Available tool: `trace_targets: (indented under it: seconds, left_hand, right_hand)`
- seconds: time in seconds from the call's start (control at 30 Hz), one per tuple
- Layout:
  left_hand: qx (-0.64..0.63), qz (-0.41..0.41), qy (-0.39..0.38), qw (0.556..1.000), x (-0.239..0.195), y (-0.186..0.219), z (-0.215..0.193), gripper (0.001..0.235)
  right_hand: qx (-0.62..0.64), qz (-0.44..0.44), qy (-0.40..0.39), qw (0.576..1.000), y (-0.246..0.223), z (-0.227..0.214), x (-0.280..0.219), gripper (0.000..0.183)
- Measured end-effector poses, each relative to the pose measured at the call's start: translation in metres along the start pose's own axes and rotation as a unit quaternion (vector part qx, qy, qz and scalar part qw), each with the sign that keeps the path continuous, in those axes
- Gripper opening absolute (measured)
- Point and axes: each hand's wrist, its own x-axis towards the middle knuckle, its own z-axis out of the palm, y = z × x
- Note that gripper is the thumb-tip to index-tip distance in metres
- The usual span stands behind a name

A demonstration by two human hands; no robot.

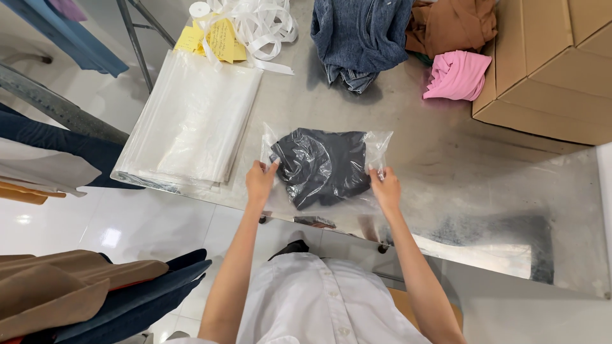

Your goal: The person places a folded black garment into a clear plastic bag, seals it, and sets it on a metal table. They then open a cardboard box, place the bagged garment inside, close the box, and tie a white ribbon around it.

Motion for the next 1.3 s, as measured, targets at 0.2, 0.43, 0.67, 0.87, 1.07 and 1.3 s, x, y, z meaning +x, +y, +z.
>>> trace_targets:
  seconds: [0.2,0.43,0.67,0.87,1.07,1.3]
  left_hand:
    - [-0.269,0.022,-0.100,0.958,-0.022,0.027,-0.038,0.026]
    - [-0.456,-0.039,-0.187,0.869,-0.065,0.012,-0.079,0.022]
    - [0.000,0.150,0.029,0.988,-0.031,0.007,-0.026,0.031]
    - [0.088,0.283,0.139,0.945,-0.127,0.137,-0.017,0.046]
    - [0.145,0.239,0.146,0.949,-0.151,0.161,-0.013,0.041]
    - [0.127,0.256,0.115,0.951,-0.142,0.138,0.002,0.046]
  right_hand:
    - [0.190,-0.065,0.030,0.979,0.027,0.009,0.020,0.021]
    - [0.367,0.013,-0.059,0.928,0.002,-0.034,-0.056,0.023]
    - [0.036,-0.229,0.134,0.963,0.026,0.000,-0.044,0.029]
    - [-0.065,-0.252,0.105,0.960,-0.094,-0.025,-0.075,0.061]
    - [-0.100,-0.173,0.028,0.979,-0.108,0.005,-0.081,0.056]
    - [-0.058,-0.148,0.029,0.987,-0.114,0.001,-0.097,0.051]
